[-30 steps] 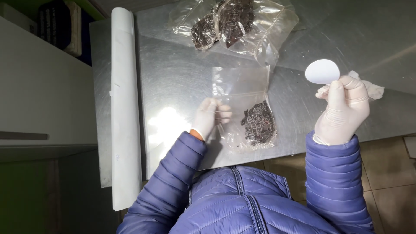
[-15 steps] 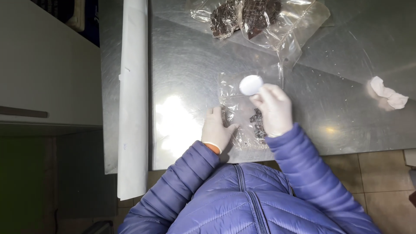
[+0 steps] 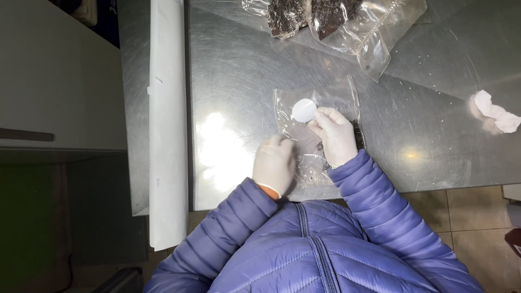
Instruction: Peeling circular stickers from a roll and applying them to small plastic bags containing dried fruit.
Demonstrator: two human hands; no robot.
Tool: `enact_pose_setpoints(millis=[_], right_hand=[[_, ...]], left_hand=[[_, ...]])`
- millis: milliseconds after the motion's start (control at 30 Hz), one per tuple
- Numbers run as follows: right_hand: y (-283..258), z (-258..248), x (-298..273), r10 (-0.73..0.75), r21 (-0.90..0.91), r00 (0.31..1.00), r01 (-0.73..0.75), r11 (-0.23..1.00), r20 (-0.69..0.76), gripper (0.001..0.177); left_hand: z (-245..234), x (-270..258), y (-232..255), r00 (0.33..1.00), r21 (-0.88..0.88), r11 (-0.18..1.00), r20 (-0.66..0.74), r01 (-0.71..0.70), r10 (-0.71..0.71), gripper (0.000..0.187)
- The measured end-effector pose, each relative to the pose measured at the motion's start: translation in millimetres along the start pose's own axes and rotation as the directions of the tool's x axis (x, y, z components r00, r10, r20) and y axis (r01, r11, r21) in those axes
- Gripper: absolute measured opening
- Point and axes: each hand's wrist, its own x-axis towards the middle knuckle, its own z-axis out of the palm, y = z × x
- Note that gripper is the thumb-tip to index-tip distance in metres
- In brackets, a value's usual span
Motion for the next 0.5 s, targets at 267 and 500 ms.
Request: enact_pose_setpoints(millis=[267, 500], right_hand=[[-3.8, 1.4, -0.8, -0.019, 0.012, 1.0, 0.019, 1.0, 0.008, 0.009], [-8.0, 4.4, -5.3, 0.022, -0.012, 1.0, -0.022, 1.0, -0.001, 0.012]], left_hand=[[18.9, 1.0, -18.3, 0.962, 0.257, 0.947, 0.238, -0.194, 0.133, 0.055], [-35.4, 13.3, -2.1, 0.925, 0.462, 0.88, 0.371, -0.109, -0.081, 0.09]])
